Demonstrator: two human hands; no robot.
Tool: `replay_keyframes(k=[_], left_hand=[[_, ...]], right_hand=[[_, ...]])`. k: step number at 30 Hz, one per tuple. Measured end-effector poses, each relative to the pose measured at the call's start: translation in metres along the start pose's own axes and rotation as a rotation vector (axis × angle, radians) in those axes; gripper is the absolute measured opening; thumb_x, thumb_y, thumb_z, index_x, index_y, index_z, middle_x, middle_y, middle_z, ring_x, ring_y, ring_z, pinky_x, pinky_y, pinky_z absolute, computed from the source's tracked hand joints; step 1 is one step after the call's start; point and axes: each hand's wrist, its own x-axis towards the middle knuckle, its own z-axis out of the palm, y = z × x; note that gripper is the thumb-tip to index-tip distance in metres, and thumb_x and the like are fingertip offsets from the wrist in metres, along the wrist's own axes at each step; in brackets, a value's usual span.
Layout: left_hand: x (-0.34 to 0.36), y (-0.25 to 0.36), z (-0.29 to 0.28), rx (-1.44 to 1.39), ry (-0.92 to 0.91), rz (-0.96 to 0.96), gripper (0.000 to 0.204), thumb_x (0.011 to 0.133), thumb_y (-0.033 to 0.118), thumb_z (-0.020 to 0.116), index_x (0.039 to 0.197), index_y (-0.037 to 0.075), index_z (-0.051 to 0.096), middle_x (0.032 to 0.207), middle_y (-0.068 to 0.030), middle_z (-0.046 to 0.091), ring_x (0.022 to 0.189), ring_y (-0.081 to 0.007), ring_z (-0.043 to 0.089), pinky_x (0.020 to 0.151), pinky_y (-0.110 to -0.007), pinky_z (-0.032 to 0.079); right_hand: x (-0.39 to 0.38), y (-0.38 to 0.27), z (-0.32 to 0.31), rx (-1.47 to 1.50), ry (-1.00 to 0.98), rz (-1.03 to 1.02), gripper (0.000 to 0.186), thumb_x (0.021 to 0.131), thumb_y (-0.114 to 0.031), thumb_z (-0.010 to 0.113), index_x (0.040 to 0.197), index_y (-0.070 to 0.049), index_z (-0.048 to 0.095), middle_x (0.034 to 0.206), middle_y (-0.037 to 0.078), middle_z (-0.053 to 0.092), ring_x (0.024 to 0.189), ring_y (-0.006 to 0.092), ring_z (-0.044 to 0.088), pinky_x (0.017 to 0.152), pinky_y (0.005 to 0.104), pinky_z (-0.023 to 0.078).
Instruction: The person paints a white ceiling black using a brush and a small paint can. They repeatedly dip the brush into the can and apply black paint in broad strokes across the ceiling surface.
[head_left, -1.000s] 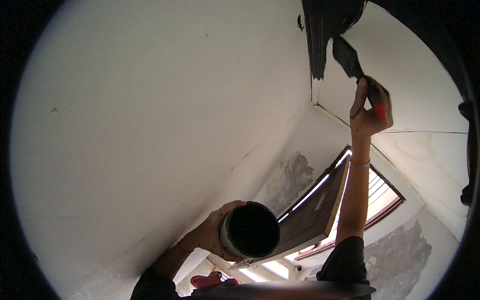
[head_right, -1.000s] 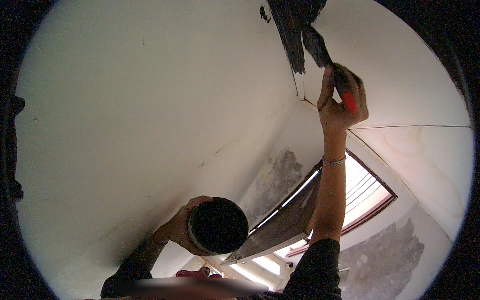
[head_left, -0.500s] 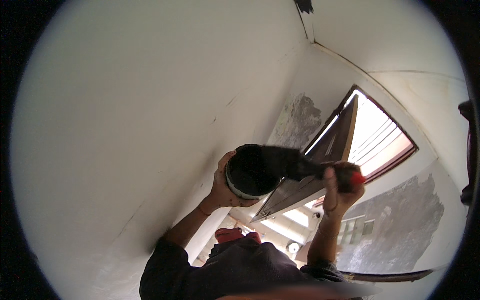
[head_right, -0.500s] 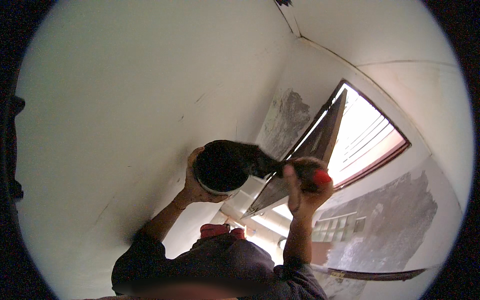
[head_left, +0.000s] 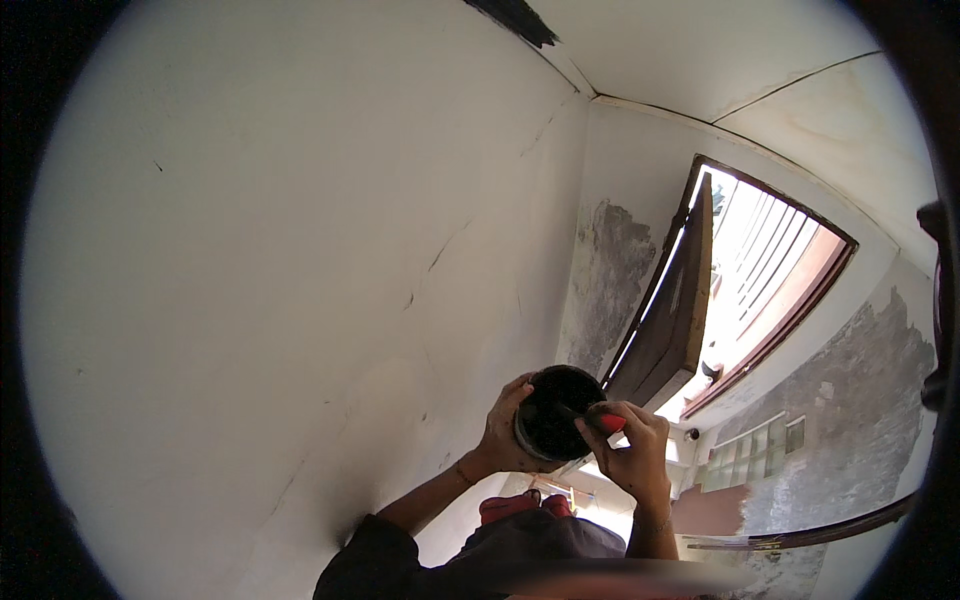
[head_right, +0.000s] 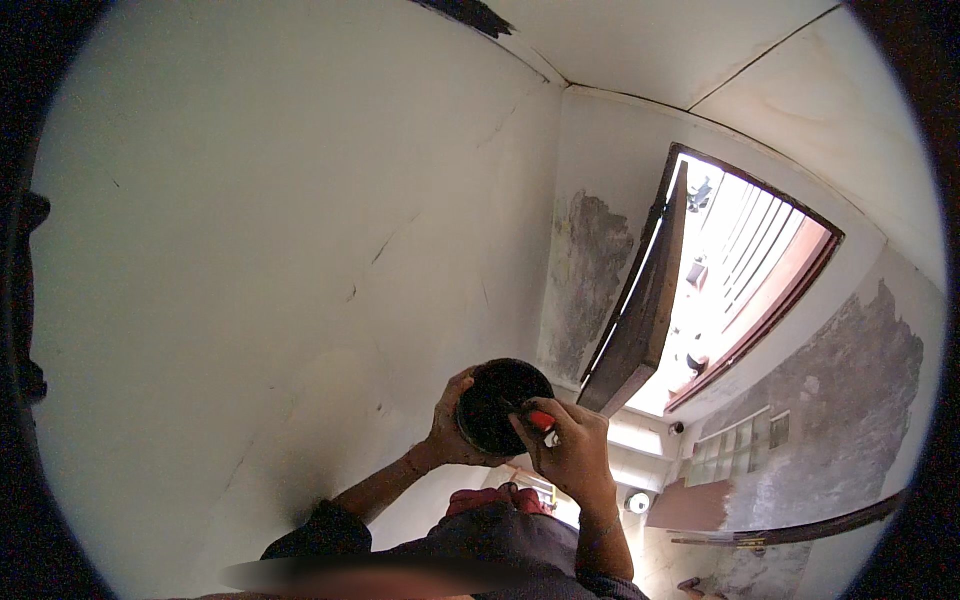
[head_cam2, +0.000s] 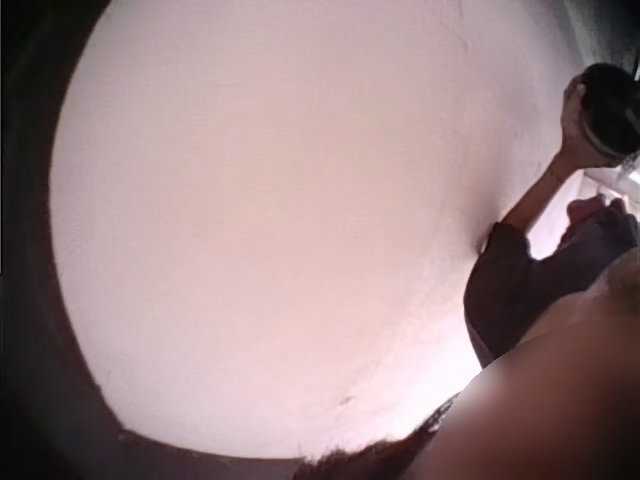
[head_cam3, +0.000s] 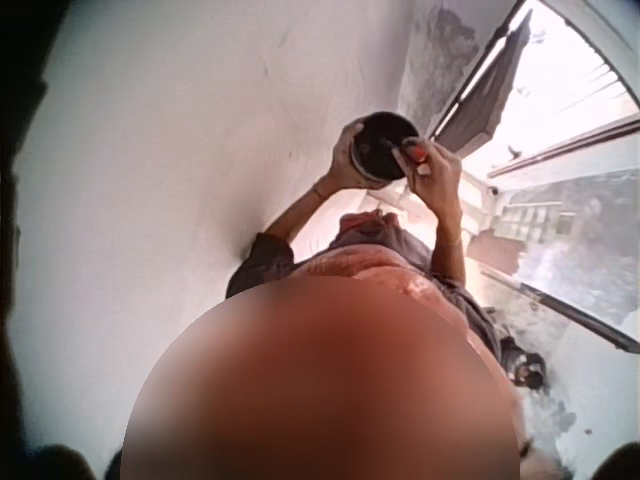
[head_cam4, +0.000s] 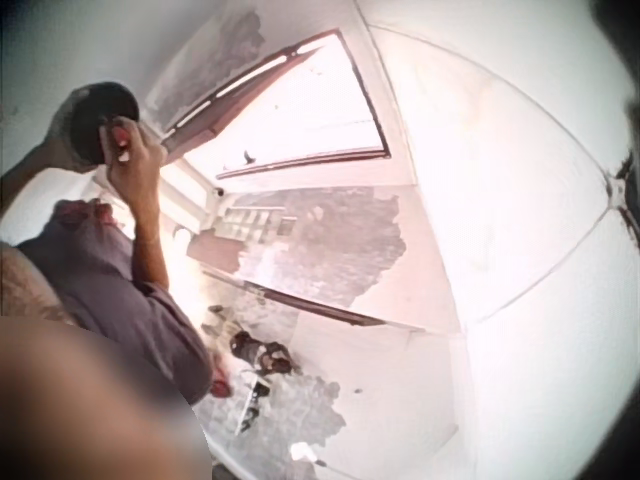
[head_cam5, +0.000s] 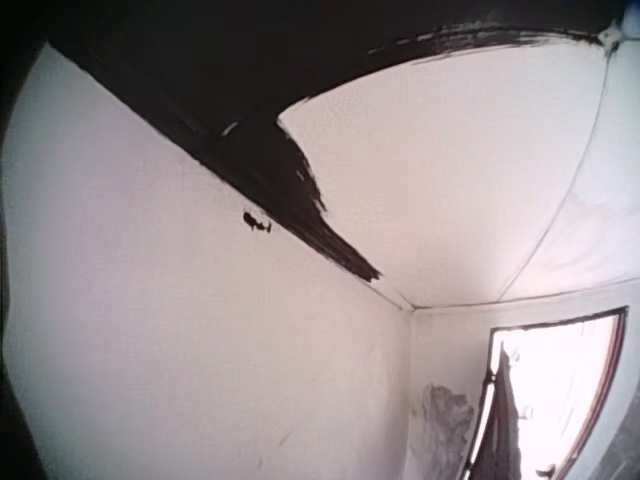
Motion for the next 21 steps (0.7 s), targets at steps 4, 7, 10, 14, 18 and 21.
replay_keyframes(k=[4,7,10,14,18,21], left_hand=[[0.005,0.017,0.004,0.091,-0.042,0.053,0.124,0.054,0.040,0.101,0.153,0.017,0.029,0.149,-0.0249,0.042,0.135,-0.0434,0.048,0.114,-0.054,0.041],[0.013,0.023,0.010,0.157,-0.036,0.091,0.124,0.055,0.043,0.100,0.153,0.015,0.030,0.146,-0.0271,0.046,0.133,-0.0464,0.050,0.110,-0.055,0.044],[0.021,0.027,0.019,0.194,0.008,0.091,0.121,0.056,0.045,0.099,0.151,0.011,0.031,0.143,-0.0290,0.047,0.130,-0.0482,0.051,0.108,-0.055,0.046],[0.026,0.034,0.029,0.241,0.057,0.068,0.118,0.057,0.045,0.097,0.150,0.007,0.034,0.143,-0.0319,0.045,0.128,-0.0511,0.051,0.104,-0.055,0.049],[0.029,0.039,0.031,0.235,0.080,0.026,0.120,0.056,0.046,0.097,0.151,0.009,0.034,0.142,-0.0306,0.046,0.128,-0.0496,0.051,0.104,-0.055,0.049],[0.032,0.040,0.030,0.243,0.083,0.028,0.121,0.055,0.047,0.097,0.151,0.011,0.034,0.142,-0.0301,0.046,0.129,-0.0487,0.051,0.105,-0.055,0.049]], right_hand=[[-0.002,0.002,-0.004,-0.036,-0.069,0.037,0.020,0.084,-0.015,0.081,0.097,-0.003,0.071,0.081,0.014,0.073,0.068,0.0274,0.072,0.058,0.0371,0.055],[0.000,0.001,-0.008,-0.124,-0.149,0.089,0.019,0.085,-0.016,0.079,0.097,-0.003,0.071,0.082,0.015,0.072,0.071,0.0327,0.071,0.064,0.0401,0.056],[0.002,-0.003,-0.015,-0.099,-0.066,0.116,0.018,0.085,-0.016,0.079,0.095,-0.003,0.071,0.081,0.016,0.072,0.070,0.0329,0.072,0.062,0.0401,0.056],[0.000,-0.008,-0.037,-0.085,0.163,-0.005,0.018,0.080,-0.010,0.085,0.092,-0.003,0.073,0.081,0.013,0.074,0.069,0.0210,0.074,0.062,0.0319,0.057],[-0.004,-0.007,-0.058,-0.060,0.318,0.023,0.017,0.081,-0.005,0.085,0.092,0.000,0.073,0.086,0.009,0.077,0.074,0.0150,0.075,0.070,0.0268,0.058],[-0.004,-0.004,-0.062,0.019,0.461,0.044,0.020,0.081,-0.004,0.085,0.095,0.002,0.072,0.085,0.010,0.076,0.075,0.0140,0.074,0.071,0.0264,0.058]])
